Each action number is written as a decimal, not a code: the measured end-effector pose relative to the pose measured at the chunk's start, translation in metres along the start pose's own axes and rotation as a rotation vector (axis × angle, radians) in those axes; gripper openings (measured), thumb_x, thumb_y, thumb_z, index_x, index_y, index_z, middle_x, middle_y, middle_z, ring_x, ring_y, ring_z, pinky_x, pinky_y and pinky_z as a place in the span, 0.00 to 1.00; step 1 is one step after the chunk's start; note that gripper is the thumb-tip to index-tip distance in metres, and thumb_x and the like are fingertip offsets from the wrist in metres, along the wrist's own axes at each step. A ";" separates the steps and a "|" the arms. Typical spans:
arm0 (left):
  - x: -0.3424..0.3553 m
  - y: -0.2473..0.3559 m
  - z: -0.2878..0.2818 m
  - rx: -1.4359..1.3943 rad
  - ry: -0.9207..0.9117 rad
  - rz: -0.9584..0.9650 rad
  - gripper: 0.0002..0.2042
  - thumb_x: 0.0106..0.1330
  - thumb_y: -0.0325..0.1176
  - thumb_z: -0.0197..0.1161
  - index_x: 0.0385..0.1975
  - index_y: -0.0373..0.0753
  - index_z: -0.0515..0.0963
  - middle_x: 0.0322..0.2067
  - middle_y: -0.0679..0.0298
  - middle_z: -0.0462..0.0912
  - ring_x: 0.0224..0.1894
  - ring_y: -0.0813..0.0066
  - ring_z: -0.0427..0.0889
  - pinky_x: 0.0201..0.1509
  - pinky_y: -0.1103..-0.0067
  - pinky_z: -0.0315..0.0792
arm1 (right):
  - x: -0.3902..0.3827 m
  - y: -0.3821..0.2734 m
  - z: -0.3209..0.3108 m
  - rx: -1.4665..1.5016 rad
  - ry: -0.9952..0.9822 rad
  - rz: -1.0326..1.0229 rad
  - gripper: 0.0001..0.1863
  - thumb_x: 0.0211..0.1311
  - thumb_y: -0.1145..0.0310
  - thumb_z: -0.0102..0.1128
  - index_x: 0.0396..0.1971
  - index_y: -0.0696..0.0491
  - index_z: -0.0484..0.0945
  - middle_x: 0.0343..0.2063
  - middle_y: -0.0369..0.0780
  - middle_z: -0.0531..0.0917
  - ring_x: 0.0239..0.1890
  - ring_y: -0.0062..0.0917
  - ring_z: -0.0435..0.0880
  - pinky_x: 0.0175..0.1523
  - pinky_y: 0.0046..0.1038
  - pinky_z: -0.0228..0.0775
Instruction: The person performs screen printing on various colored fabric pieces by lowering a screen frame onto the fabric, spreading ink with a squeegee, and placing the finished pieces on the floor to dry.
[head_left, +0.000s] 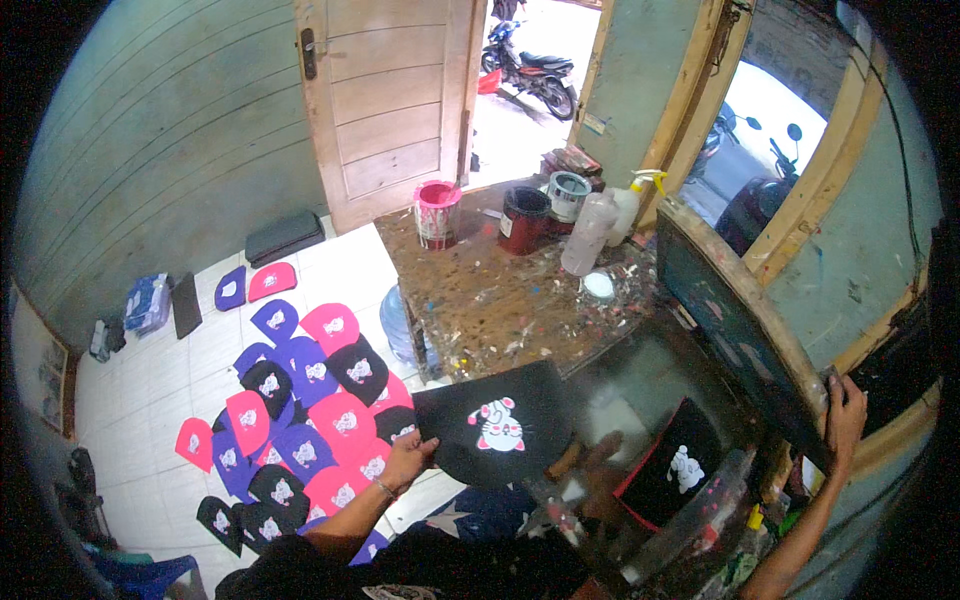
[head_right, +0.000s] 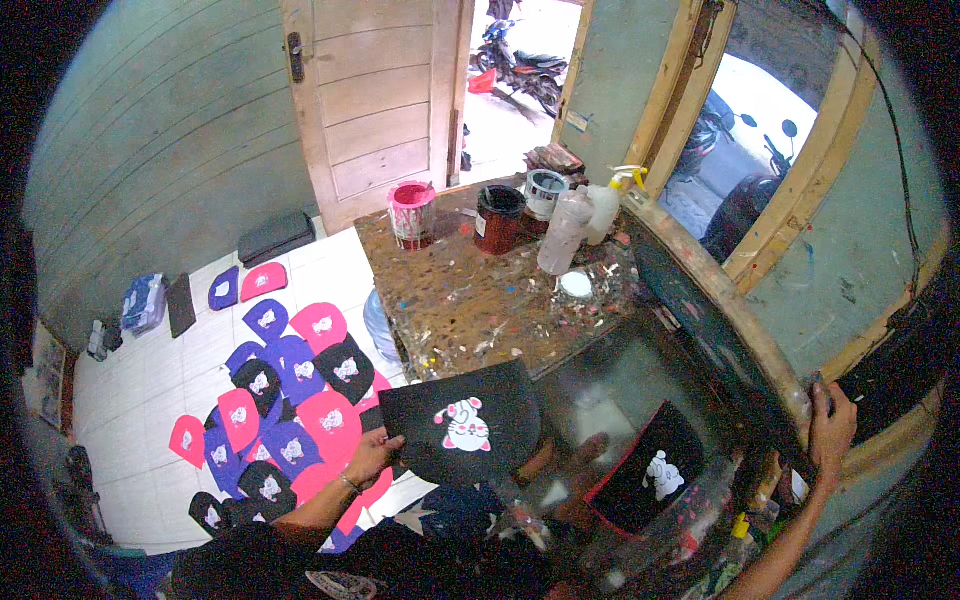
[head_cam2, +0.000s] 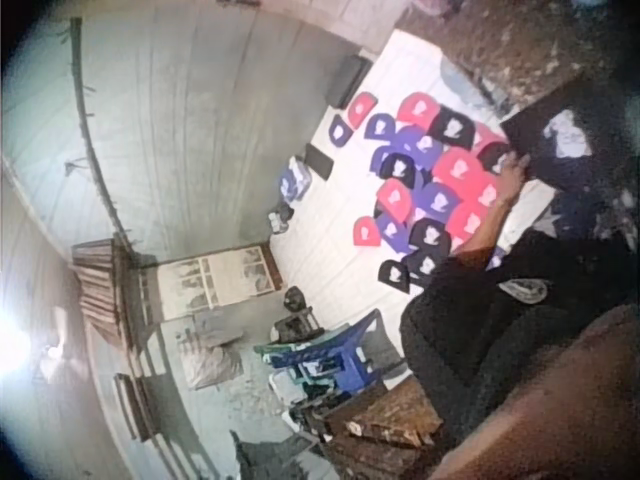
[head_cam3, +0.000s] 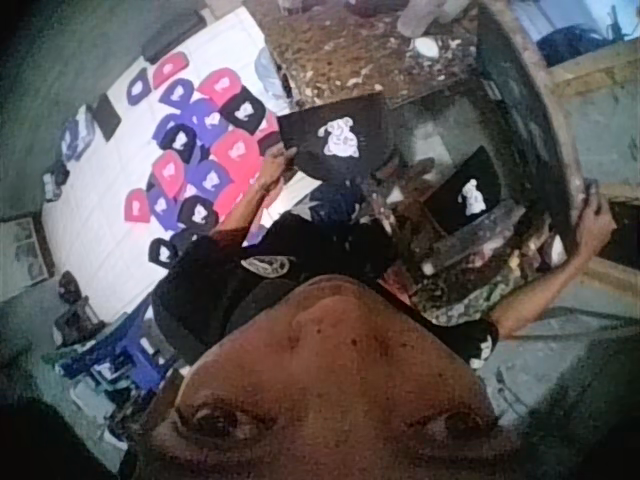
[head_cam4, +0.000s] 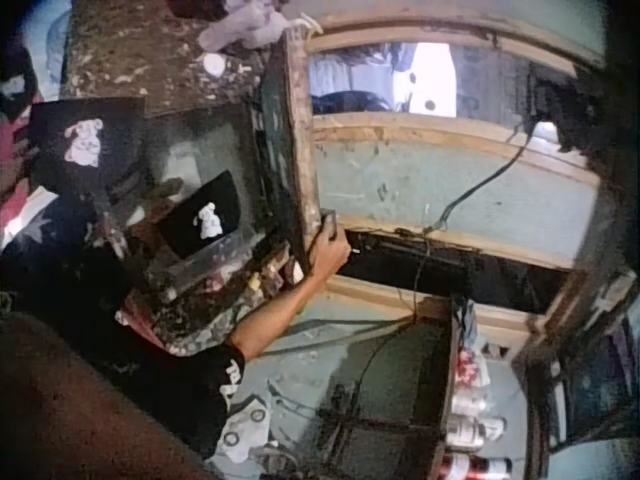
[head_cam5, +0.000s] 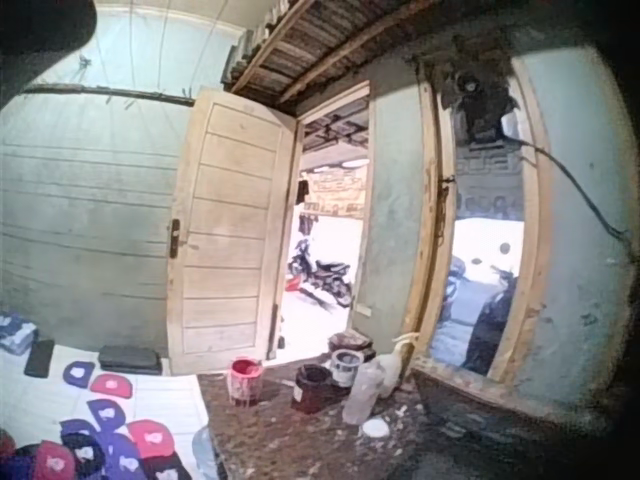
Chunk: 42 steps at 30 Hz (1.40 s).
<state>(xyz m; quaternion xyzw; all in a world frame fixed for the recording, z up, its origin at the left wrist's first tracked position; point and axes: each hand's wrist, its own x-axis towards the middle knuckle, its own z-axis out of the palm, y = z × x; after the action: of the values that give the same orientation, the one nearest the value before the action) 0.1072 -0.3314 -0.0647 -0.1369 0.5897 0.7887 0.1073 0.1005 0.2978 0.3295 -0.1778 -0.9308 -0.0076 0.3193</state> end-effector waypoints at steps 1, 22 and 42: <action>-0.007 0.010 -0.001 0.004 0.000 -0.002 0.06 0.74 0.31 0.59 0.43 0.38 0.80 0.31 0.69 0.85 0.28 0.82 0.80 0.32 0.80 0.78 | 0.001 -0.001 -0.001 0.001 -0.002 0.003 0.22 0.73 0.53 0.53 0.45 0.60 0.81 0.40 0.54 0.80 0.48 0.47 0.76 0.54 0.41 0.65; -0.050 -0.058 -0.156 -0.170 0.387 -0.137 0.11 0.70 0.22 0.55 0.49 0.36 0.77 0.44 0.58 0.85 0.38 0.65 0.85 0.40 0.67 0.83 | 0.048 0.085 0.018 -0.012 -0.026 0.109 0.27 0.73 0.50 0.57 0.56 0.61 0.78 0.54 0.50 0.79 0.60 0.41 0.75 0.69 0.34 0.60; -0.033 -0.094 -0.203 1.797 -0.082 -0.462 0.16 0.68 0.44 0.57 0.50 0.46 0.82 0.47 0.57 0.86 0.47 0.57 0.86 0.50 0.62 0.80 | 0.065 -0.018 -0.036 0.254 -0.225 -0.009 0.24 0.73 0.53 0.54 0.28 0.62 0.71 0.21 0.39 0.64 0.28 0.26 0.59 0.34 0.35 0.54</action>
<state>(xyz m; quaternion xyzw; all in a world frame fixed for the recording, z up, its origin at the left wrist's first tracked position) 0.1872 -0.4997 -0.1919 -0.0885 0.9332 -0.0012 0.3483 0.0679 0.2972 0.3992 -0.1314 -0.9549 0.1283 0.2331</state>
